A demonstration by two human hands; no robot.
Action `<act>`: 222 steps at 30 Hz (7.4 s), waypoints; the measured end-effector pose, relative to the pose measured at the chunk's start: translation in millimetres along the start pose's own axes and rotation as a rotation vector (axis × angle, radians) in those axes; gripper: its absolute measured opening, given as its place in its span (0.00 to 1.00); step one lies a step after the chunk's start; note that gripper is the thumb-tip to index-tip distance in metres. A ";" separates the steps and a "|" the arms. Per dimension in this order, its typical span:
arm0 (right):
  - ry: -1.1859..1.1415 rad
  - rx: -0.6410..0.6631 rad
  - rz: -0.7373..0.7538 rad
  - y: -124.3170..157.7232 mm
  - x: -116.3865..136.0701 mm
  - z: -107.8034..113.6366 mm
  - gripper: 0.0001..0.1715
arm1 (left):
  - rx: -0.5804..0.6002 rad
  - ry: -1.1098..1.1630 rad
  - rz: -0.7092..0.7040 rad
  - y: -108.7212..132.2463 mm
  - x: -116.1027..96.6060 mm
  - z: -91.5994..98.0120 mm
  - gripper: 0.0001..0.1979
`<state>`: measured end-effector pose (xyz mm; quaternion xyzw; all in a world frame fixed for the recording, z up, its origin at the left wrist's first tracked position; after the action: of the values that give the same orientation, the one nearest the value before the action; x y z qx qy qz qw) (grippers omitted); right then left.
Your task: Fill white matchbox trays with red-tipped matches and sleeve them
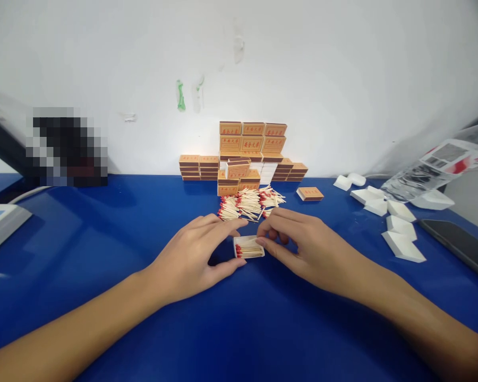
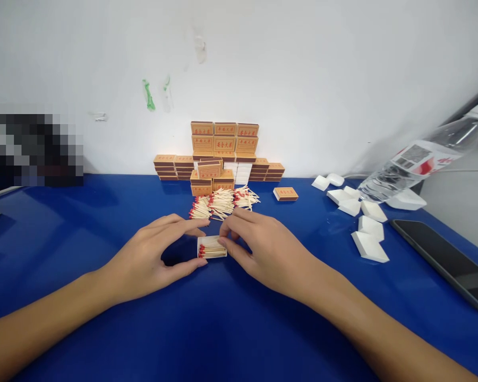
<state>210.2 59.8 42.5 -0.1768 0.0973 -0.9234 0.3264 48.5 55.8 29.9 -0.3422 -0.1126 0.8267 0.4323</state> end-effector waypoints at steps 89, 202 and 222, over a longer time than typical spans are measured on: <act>0.380 -0.004 0.210 1.7 17.1 -16.6 0.12 | 0.033 -0.026 -0.013 0.6 -2.7 -6.6 0.28; -0.206 -0.136 -0.232 -4.1 -20.0 8.4 0.07 | 0.047 -0.017 0.036 1.6 3.2 -7.3 0.23; -0.478 -0.034 -0.309 -1.4 -18.2 -10.5 0.08 | 0.045 -0.014 0.026 1.1 1.9 -7.2 0.23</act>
<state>218.5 73.1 28.5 -0.4079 0.0052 -0.8925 0.1924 51.8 55.8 23.2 -0.3277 -0.0926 0.8369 0.4285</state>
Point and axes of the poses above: each hand's wrist, its own y-axis away from the middle knuckle, its own z-axis out of the back of the hand, x = y × z, the point moved 8 cm from there along -y, towards the middle knuckle, and after that the axes turned 8 degrees about y, right-handed, at the moved point
